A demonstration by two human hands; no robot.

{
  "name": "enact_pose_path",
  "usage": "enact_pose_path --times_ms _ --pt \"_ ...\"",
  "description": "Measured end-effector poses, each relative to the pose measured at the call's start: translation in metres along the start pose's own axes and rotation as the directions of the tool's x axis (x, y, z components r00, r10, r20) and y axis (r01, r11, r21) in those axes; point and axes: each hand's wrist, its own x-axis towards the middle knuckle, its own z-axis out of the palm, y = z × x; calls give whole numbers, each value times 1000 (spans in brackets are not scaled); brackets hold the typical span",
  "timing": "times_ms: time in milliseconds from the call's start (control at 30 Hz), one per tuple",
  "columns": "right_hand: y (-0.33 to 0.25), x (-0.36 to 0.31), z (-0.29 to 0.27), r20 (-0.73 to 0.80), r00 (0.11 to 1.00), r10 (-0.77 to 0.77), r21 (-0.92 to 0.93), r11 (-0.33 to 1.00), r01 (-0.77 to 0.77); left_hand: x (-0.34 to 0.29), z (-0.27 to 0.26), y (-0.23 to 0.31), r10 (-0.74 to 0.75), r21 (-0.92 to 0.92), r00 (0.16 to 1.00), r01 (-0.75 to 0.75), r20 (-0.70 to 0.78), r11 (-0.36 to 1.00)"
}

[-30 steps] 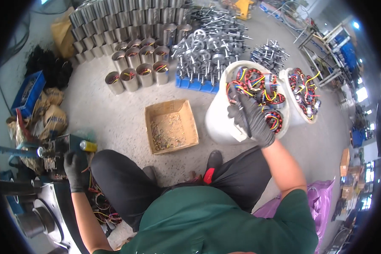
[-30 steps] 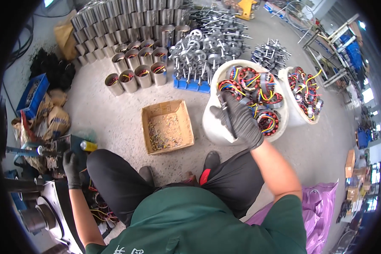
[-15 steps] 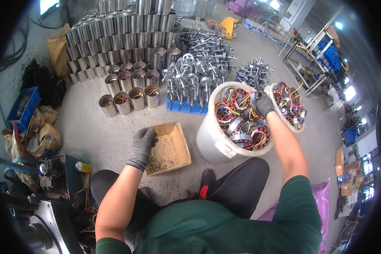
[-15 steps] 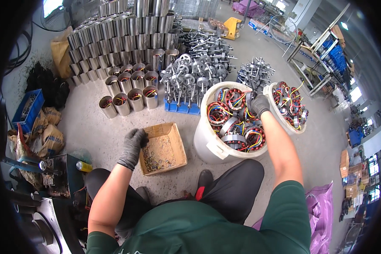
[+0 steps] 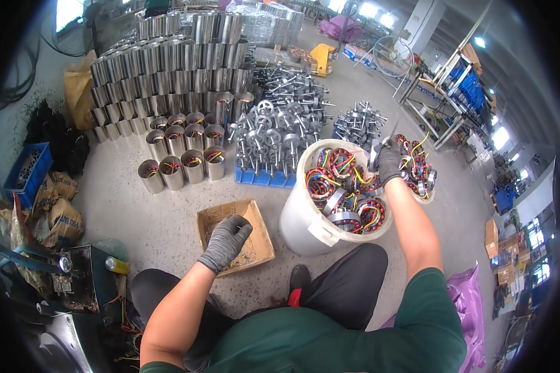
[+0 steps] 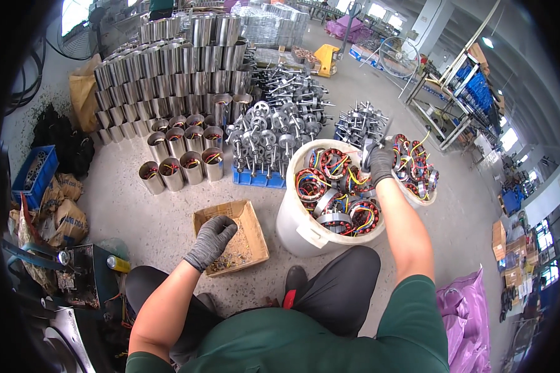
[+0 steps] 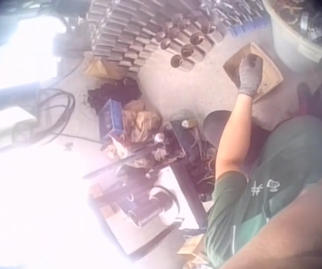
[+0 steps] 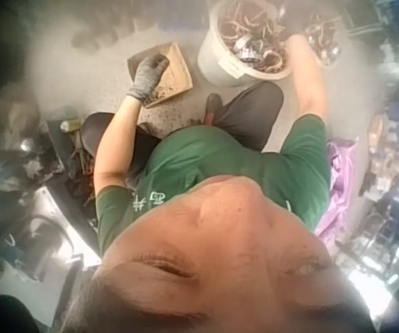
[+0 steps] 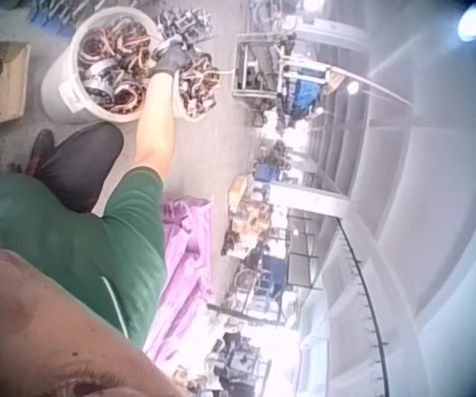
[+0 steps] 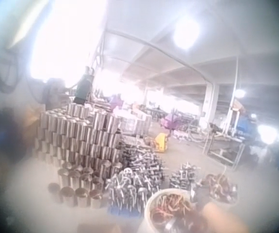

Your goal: The person uses scissors to strip insulation from the ends of colored wires attached to metal components and places the components into a box.

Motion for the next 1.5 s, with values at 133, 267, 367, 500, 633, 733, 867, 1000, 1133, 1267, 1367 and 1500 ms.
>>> enact_pose_path --times_ms 133,267,367,500,633,733,867,1000,1133,1267,1367,1500 --pt "-87 -61 -17 222 972 77 547 815 -190 4 3 0 4 -176 1000 -8 -24 984" --pt "-157 -153 -1 606 781 -150 715 532 -453 10 6 1 22 -346 1000 -18 7 938" --pt "-178 -222 22 751 648 -131 634 419 -650 12 4 7 3 -594 994 63 109 802" --pt "-172 -289 57 868 496 7 465 334 -820 12 -1 17 203 -887 956 101 212 450" --pt "-149 -325 79 878 474 -59 466 331 -821 1 -16 19 48 -798 988 90 147 595" --pt "-129 -326 81 847 522 -102 501 485 -717 -3 -32 18 47 -588 997 0 65 809" --pt "-111 -326 81 709 705 -29 417 823 -386 -17 -34 24 121 -484 988 -150 -90 862" --pt "-112 -334 86 916 312 253 161 480 -862 -27 -33 30 377 76 922 -371 -90 925" --pt "-115 -335 83 986 151 -66 165 322 -932 -21 -26 29 727 375 670 -720 153 584" --pt "-105 -328 89 972 237 0 212 443 -871 -18 -12 25 742 536 624 -724 243 434" --pt "-94 -330 93 918 396 31 313 557 -769 -15 -6 19 514 578 834 -525 201 625" --pt "-84 -341 89 828 544 136 293 722 -626 -10 -6 3 269 449 926 -365 264 816"
